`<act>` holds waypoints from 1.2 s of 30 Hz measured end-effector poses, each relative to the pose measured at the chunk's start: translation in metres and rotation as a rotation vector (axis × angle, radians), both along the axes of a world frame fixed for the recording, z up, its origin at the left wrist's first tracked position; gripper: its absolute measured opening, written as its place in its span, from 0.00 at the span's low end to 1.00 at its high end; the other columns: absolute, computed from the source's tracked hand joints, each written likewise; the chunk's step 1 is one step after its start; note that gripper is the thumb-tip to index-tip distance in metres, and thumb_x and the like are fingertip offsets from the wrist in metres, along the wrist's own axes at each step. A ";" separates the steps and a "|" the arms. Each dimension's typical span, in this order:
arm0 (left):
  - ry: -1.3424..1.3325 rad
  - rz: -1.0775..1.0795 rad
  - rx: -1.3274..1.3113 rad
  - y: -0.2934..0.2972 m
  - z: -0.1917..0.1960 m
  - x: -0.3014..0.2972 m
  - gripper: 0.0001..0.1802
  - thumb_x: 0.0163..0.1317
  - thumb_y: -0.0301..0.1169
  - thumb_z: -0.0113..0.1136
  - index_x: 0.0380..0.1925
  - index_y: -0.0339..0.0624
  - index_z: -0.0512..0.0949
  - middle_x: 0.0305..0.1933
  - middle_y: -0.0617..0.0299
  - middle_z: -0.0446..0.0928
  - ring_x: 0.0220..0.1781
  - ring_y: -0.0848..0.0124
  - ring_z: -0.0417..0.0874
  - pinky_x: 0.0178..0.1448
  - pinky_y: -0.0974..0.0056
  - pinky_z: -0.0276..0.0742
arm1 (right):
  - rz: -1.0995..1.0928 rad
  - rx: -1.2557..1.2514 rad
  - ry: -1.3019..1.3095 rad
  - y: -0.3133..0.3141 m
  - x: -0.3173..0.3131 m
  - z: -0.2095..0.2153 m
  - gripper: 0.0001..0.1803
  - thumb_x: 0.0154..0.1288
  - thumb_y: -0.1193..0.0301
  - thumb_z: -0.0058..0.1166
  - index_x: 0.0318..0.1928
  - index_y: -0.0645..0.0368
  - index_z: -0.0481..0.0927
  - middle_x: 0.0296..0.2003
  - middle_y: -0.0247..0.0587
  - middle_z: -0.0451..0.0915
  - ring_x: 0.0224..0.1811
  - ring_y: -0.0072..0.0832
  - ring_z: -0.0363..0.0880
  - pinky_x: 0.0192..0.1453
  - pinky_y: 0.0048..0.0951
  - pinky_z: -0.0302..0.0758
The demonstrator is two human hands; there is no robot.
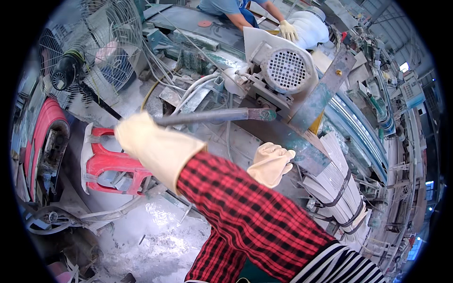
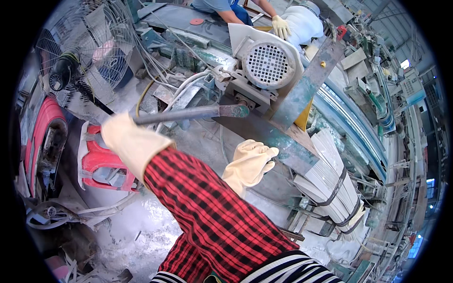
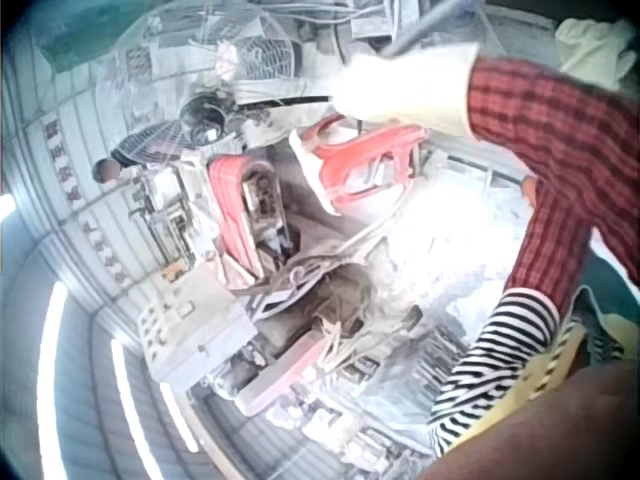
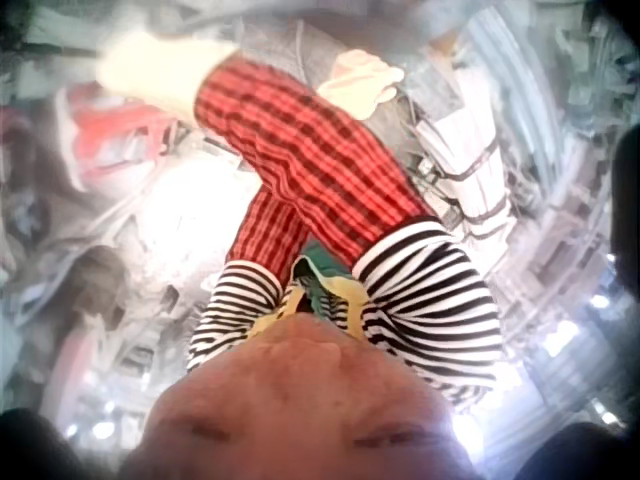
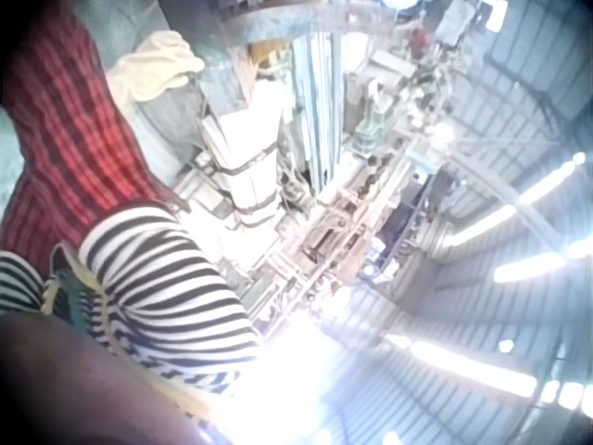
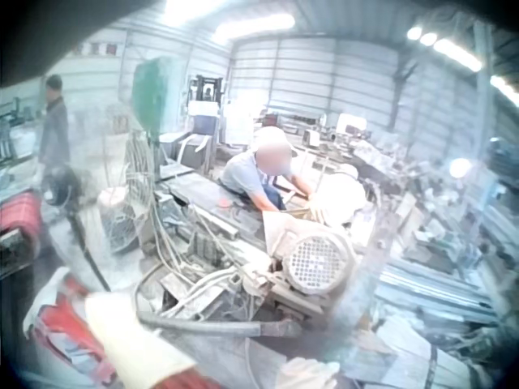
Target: The person walks through a factory floor and uses a long metal rod to clean dust and debris from various parts of a large machine. They repeatedly insert the rod into crevices and wipe surfaces, moving between different sections of the equipment.
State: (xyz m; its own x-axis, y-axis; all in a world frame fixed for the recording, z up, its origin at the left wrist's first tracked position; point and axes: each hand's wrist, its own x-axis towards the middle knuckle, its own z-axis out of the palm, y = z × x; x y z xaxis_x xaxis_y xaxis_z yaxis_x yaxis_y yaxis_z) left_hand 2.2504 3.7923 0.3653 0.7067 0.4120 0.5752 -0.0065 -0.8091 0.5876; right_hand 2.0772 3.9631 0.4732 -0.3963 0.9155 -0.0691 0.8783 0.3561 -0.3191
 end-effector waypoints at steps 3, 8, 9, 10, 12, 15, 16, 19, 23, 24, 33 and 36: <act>0.027 -0.005 0.038 -0.010 0.015 -0.006 0.17 0.51 0.31 0.66 0.42 0.42 0.78 0.39 0.58 0.80 0.46 0.55 0.80 0.54 0.53 0.73 | 0.132 -0.045 -0.078 -0.061 0.001 -0.067 0.10 0.57 0.70 0.57 0.37 0.54 0.88 0.37 0.41 0.88 0.41 0.35 0.87 0.40 0.40 0.81; -0.032 0.236 0.012 -0.064 -0.046 -0.079 0.25 0.51 0.23 0.63 0.53 0.39 0.77 0.57 0.47 0.76 0.60 0.48 0.76 0.64 0.45 0.68 | 0.398 -0.281 -0.120 -0.184 0.037 -0.069 0.05 0.45 0.72 0.63 0.28 0.52 0.87 0.26 0.36 0.86 0.28 0.33 0.86 0.31 0.38 0.80; 0.129 0.176 -0.060 -0.088 -0.072 -0.106 0.23 0.55 0.23 0.61 0.54 0.38 0.78 0.56 0.45 0.78 0.61 0.48 0.76 0.68 0.45 0.68 | 0.487 -0.111 -0.335 -0.231 0.042 -0.126 0.02 0.49 0.68 0.64 0.25 0.49 0.87 0.24 0.34 0.85 0.28 0.33 0.85 0.32 0.35 0.80; 0.219 0.172 -0.317 -0.115 -0.101 -0.148 0.20 0.64 0.26 0.60 0.57 0.38 0.78 0.59 0.48 0.79 0.64 0.52 0.78 0.70 0.48 0.69 | 0.022 0.008 -0.505 -0.271 0.069 -0.126 0.03 0.52 0.68 0.62 0.25 0.50 0.86 0.26 0.35 0.85 0.31 0.35 0.85 0.33 0.35 0.78; 0.338 0.324 -1.117 -0.142 -0.130 -0.220 0.21 0.71 0.31 0.55 0.62 0.38 0.75 0.62 0.50 0.78 0.65 0.57 0.78 0.70 0.51 0.71 | 0.008 -0.187 -0.415 -0.323 0.142 -0.092 0.04 0.59 0.71 0.58 0.30 0.55 0.84 0.31 0.39 0.84 0.35 0.39 0.84 0.36 0.36 0.77; 0.040 0.408 -1.487 -0.128 -0.095 -0.227 0.25 0.75 0.35 0.51 0.68 0.38 0.68 0.63 0.47 0.76 0.66 0.56 0.77 0.70 0.53 0.72 | 0.506 -0.353 -0.701 -0.379 0.243 -0.033 0.06 0.55 0.72 0.60 0.34 0.57 0.83 0.30 0.38 0.83 0.32 0.35 0.82 0.31 0.33 0.71; -0.019 0.260 -1.524 -0.116 -0.066 -0.201 0.27 0.76 0.36 0.51 0.71 0.37 0.64 0.65 0.45 0.74 0.66 0.55 0.77 0.71 0.53 0.71 | 0.861 -0.193 -1.002 -0.392 0.270 -0.027 0.09 0.53 0.71 0.61 0.36 0.57 0.83 0.32 0.40 0.83 0.32 0.35 0.82 0.30 0.33 0.71; -0.217 -0.199 -1.617 -0.092 0.025 -0.099 0.34 0.74 0.38 0.54 0.75 0.41 0.55 0.71 0.43 0.68 0.73 0.51 0.70 0.72 0.53 0.70 | 0.577 -0.240 -0.250 -0.413 0.314 -0.037 0.11 0.50 0.71 0.62 0.37 0.57 0.82 0.31 0.40 0.82 0.31 0.37 0.81 0.29 0.31 0.70; -0.627 -0.214 -1.987 -0.107 0.073 0.000 0.27 0.76 0.39 0.52 0.70 0.45 0.62 0.51 0.57 0.75 0.52 0.65 0.77 0.62 0.57 0.75 | 0.546 -0.208 -0.159 -0.390 0.291 0.021 0.15 0.55 0.74 0.59 0.45 0.62 0.81 0.41 0.47 0.79 0.41 0.39 0.81 0.39 0.32 0.75; -0.705 -0.083 -2.052 -0.108 0.078 0.010 0.25 0.76 0.39 0.52 0.69 0.45 0.65 0.44 0.60 0.75 0.46 0.69 0.77 0.60 0.58 0.76 | 0.445 -0.011 0.017 -0.398 0.300 0.031 0.17 0.60 0.76 0.56 0.50 0.65 0.80 0.50 0.50 0.77 0.47 0.39 0.80 0.43 0.35 0.77; -0.923 -0.054 -2.147 -0.111 0.103 0.056 0.20 0.78 0.40 0.48 0.64 0.45 0.68 0.36 0.67 0.73 0.36 0.74 0.73 0.49 0.62 0.77 | -1.222 0.530 2.311 -0.401 0.243 -0.004 0.29 0.81 0.62 0.41 0.73 0.64 0.54 0.73 0.63 0.55 0.74 0.46 0.59 0.79 0.43 0.58; -0.620 -0.071 -1.819 -0.106 0.096 0.060 0.23 0.78 0.40 0.47 0.67 0.42 0.65 0.47 0.61 0.79 0.46 0.72 0.79 0.53 0.63 0.77 | -1.286 0.736 2.483 -0.364 0.278 -0.003 0.28 0.81 0.60 0.41 0.68 0.69 0.59 0.70 0.61 0.59 0.72 0.46 0.62 0.76 0.44 0.66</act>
